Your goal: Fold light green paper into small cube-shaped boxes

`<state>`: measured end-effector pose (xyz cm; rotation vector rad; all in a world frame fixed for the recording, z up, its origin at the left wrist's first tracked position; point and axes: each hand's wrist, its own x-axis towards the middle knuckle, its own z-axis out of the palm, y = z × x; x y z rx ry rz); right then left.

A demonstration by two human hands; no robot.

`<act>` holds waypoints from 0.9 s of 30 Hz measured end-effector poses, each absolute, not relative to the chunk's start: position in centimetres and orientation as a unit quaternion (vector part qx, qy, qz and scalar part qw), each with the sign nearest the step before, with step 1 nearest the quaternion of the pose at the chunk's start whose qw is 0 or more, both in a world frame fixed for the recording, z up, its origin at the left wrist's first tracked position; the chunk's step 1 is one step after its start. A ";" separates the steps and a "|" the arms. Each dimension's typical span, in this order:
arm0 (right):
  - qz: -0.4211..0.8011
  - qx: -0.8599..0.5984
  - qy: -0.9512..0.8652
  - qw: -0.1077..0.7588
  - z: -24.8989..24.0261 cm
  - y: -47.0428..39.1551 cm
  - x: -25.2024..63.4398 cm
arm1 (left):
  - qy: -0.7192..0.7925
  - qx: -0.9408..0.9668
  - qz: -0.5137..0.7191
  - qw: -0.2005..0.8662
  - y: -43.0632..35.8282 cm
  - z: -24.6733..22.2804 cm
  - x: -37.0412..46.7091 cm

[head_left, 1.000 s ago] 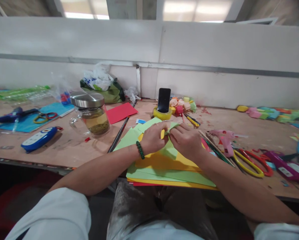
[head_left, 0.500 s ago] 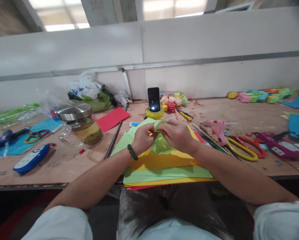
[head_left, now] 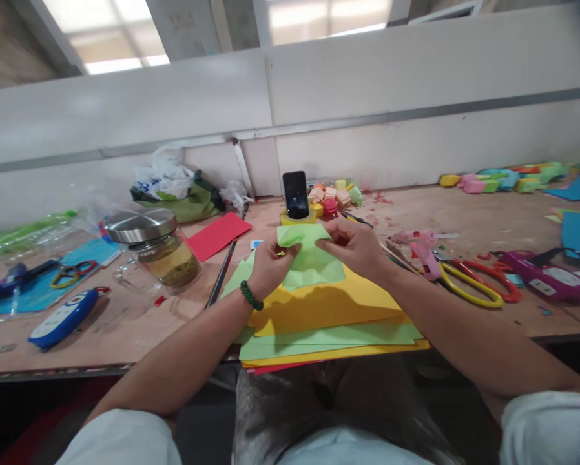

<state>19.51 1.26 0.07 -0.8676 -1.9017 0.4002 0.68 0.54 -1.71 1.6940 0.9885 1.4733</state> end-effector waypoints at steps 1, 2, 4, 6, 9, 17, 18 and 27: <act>0.162 -0.342 -0.787 0.488 0.2 1.1 19.5 | 0.385 0.645 0.563 0.344 0.6 -1.7 0.6; 0.157 -0.330 -0.793 0.487 0.3 0.9 19.4 | 0.389 0.639 0.564 0.349 0.7 -1.7 0.5; 0.143 -0.312 -0.803 0.487 0.4 0.7 19.4 | 0.393 0.630 0.568 0.355 0.8 -1.7 0.4; 0.135 -0.305 -0.808 0.486 0.3 0.6 19.4 | 0.390 0.627 0.568 0.363 0.9 -1.7 0.4; 0.121 -0.302 -0.820 0.471 0.2 0.7 19.5 | 0.384 0.623 0.559 0.390 0.9 -1.6 0.5; 0.077 -0.321 -0.837 0.437 0.2 0.7 19.5 | 0.391 0.647 0.512 0.407 0.3 -1.6 0.5; 0.076 -0.325 -0.836 0.436 0.1 0.6 19.4 | 0.392 0.651 0.514 0.398 0.3 -1.6 0.6; 0.097 -0.315 -0.849 0.412 -0.1 -0.1 18.5 | 0.415 0.714 0.486 0.285 0.7 -2.1 0.6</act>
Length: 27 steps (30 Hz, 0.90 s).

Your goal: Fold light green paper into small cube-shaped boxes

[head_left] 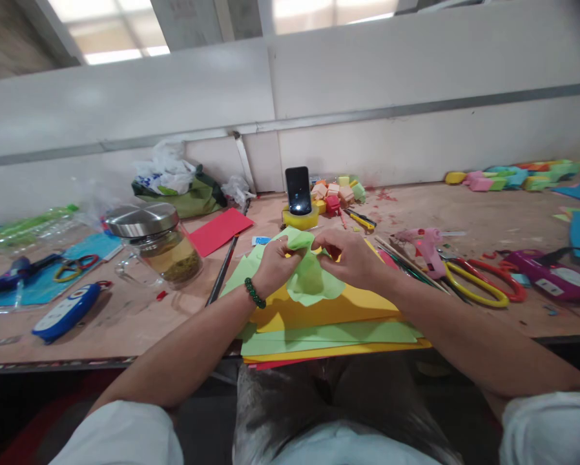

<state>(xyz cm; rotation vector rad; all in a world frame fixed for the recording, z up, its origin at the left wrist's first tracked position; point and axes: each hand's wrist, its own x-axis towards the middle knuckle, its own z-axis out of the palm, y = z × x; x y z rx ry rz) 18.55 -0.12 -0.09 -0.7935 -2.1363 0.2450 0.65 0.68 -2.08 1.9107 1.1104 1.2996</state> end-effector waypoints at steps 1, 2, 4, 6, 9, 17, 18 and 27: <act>0.099 -0.328 -0.847 0.408 -0.1 -0.1 18.5 | 0.419 0.730 0.476 0.256 0.8 -2.2 0.6; 0.100 -0.340 -0.843 0.404 -0.2 -0.1 18.5 | 0.421 0.744 0.467 0.229 0.9 -2.3 0.6; 0.106 -0.354 -0.842 0.394 -0.2 -0.1 18.5 | 0.421 0.765 0.449 0.191 1.1 -2.5 0.5; 0.099 -0.360 -0.844 0.384 -0.2 0.0 18.6 | 0.428 0.769 0.440 0.179 1.2 -2.5 0.5; 0.079 -0.388 -0.836 0.381 0.0 0.2 19.0 | 0.440 0.763 0.438 0.178 1.1 -2.4 0.4; 0.228 -0.337 -0.816 0.411 -0.4 1.9 19.4 | 0.342 0.799 0.460 0.182 0.5 -2.3 0.7; 0.252 -0.335 -0.805 0.420 -0.5 2.0 19.3 | 0.341 0.799 0.459 0.185 0.4 -2.2 0.7; 0.377 -0.339 -0.716 0.480 0.4 2.3 19.9 | 0.400 0.770 0.446 0.222 0.4 -1.5 0.4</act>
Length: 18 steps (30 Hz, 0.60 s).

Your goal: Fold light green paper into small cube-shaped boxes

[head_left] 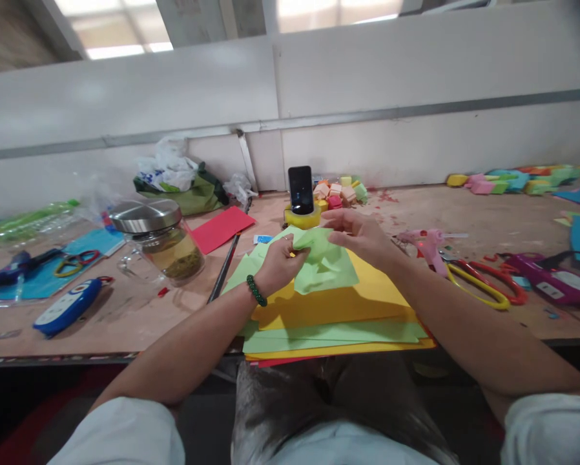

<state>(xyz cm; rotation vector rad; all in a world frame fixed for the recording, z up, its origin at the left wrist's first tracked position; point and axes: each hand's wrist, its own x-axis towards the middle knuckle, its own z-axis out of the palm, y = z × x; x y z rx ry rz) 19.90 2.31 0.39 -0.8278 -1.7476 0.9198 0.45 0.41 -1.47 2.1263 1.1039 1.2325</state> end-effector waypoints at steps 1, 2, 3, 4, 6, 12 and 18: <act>0.390 -0.337 -0.725 0.457 0.5 2.3 20.0 | 0.402 0.761 0.453 0.230 0.4 -1.4 0.4; 0.400 -0.334 -0.734 0.435 0.6 2.3 20.0 | 0.404 0.754 0.461 0.238 0.5 -1.4 0.4; 0.404 -0.334 -0.740 0.422 0.6 2.3 20.1 | 0.403 0.746 0.468 0.249 0.5 -1.4 0.4; 0.401 -0.337 -0.743 0.416 0.6 2.3 20.1 | 0.401 0.738 0.475 0.263 0.5 -1.4 0.4; 0.379 -0.349 -0.743 0.426 0.6 2.3 20.1 | 0.390 0.721 0.488 0.301 0.6 -1.4 0.5; 0.386 -0.331 -0.728 0.460 0.7 2.1 19.9 | 0.359 0.696 0.508 0.359 0.5 -1.5 0.8; 0.276 -0.286 -0.800 0.449 0.3 1.9 19.8 | 0.403 0.736 0.476 0.264 0.7 -1.7 0.4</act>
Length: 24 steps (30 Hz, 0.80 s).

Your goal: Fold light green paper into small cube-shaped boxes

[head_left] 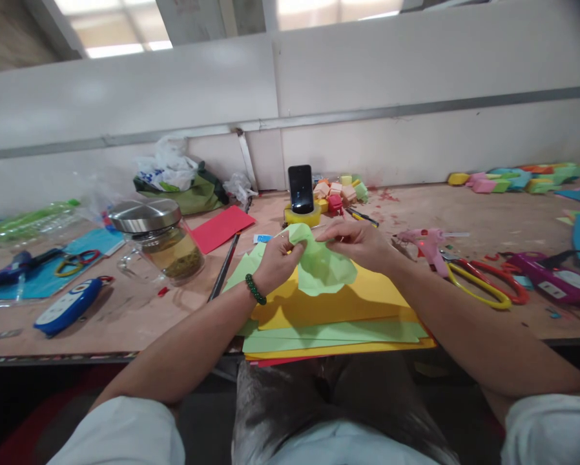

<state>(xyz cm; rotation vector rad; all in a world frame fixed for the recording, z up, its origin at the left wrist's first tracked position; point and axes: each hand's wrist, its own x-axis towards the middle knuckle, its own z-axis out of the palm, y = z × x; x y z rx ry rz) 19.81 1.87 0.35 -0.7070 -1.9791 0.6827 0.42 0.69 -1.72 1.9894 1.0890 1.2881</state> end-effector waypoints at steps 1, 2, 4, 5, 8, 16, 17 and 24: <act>0.255 -0.281 -0.814 0.440 0.2 1.8 19.7 | 0.406 0.744 0.472 0.242 0.7 -1.8 0.4; 0.234 -0.281 -0.824 0.433 0.1 1.7 19.6 | 0.406 0.753 0.466 0.223 0.8 -1.9 0.4; 0.199 -0.292 -0.830 0.431 -0.1 1.4 19.3 | 0.397 0.774 0.455 0.192 0.7 -2.0 0.4; 0.186 -0.299 -0.829 0.434 -0.2 1.3 19.2 | 0.389 0.783 0.451 0.181 0.7 -2.0 0.5; 0.157 -0.316 -0.821 0.450 -0.6 1.0 18.8 | 0.366 0.799 0.445 0.169 0.2 -1.9 0.6; 0.024 -0.319 -0.825 0.466 -1.4 0.9 18.4 | 0.350 0.802 0.459 0.155 -0.5 -1.8 0.9; 0.014 -0.314 -0.828 0.465 -1.3 0.8 18.5 | 0.341 0.800 0.472 0.142 -0.4 -1.9 0.8; -0.095 -0.316 -0.825 0.460 -0.5 0.2 18.7 | 0.306 0.797 0.519 0.034 -0.3 -1.3 -0.2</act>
